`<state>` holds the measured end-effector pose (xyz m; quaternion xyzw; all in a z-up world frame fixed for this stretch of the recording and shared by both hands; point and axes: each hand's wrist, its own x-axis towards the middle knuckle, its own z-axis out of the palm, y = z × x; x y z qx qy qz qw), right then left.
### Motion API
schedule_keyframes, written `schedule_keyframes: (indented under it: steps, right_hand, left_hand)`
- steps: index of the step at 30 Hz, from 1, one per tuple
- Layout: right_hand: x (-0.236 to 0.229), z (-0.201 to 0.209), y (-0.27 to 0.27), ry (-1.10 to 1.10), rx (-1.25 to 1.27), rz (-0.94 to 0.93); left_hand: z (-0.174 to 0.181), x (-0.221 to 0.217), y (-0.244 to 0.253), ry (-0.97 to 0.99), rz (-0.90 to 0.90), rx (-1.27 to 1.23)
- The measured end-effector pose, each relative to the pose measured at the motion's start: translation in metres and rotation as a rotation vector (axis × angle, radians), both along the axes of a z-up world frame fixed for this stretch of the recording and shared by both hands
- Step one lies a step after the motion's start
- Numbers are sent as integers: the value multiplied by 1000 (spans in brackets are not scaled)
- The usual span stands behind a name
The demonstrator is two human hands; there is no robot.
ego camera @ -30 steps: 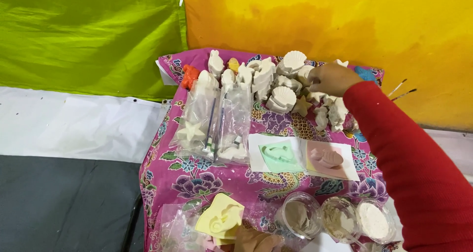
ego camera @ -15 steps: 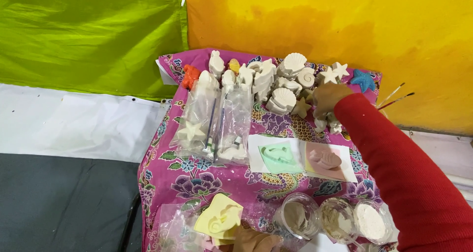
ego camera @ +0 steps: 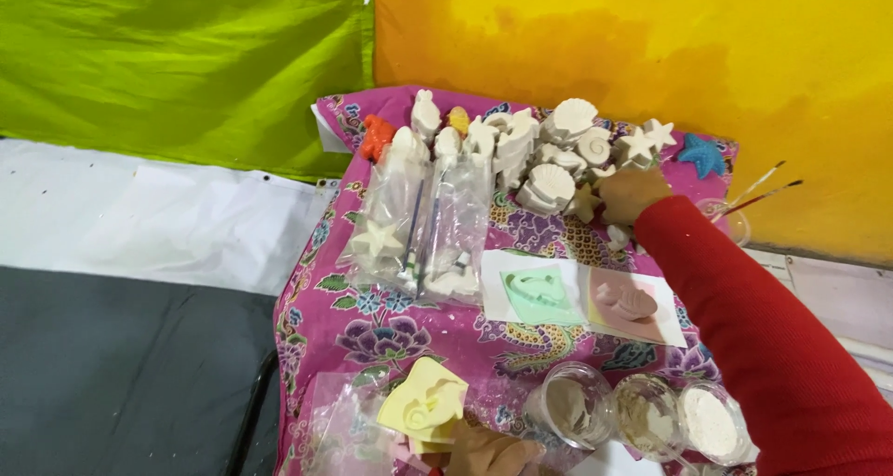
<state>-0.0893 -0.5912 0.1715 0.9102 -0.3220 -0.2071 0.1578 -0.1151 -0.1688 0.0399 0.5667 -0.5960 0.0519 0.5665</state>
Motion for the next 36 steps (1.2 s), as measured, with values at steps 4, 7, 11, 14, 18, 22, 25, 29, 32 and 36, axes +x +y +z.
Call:
schedule_keyframes:
  steps: [4, 7, 11, 14, 18, 22, 25, 29, 32, 36]
  right_hand:
    - [-1, 11, 12, -105, 120, -115]
    - [-8, -8, -12, 13, -104, 91]
    - [-19, -6, -18, -61, -106, 141]
    - [-24, -4, -20, -86, -147, 138]
    - [-25, 9, -2, -117, -160, 124]
    - [-22, 5, 2, -74, -152, 80]
    - [-19, 3, 4, -39, -142, 67]
    - [-17, -4, 10, -31, -191, 100]
    - [-11, -9, 5, -22, -181, 72]
    - [-7, 9, 8, -51, -41, 4]
  left_hand:
    - [-12, 2, 0, -8, -35, -23]
    - [-4, 6, 1, 85, -171, 9]
    - [15, 4, 6, -55, 4, -64]
    - [13, 1, 7, -52, -10, -39]
    - [26, -2, 8, 17, 24, -57]
    - [24, -5, 11, 24, -4, -28]
    - [23, -4, 12, 7, 18, 6]
    - [17, -1, 8, 8, -106, -69]
    - [6, -1, 6, -44, -66, -79]
    - [-6, 1, 6, -64, -90, -48]
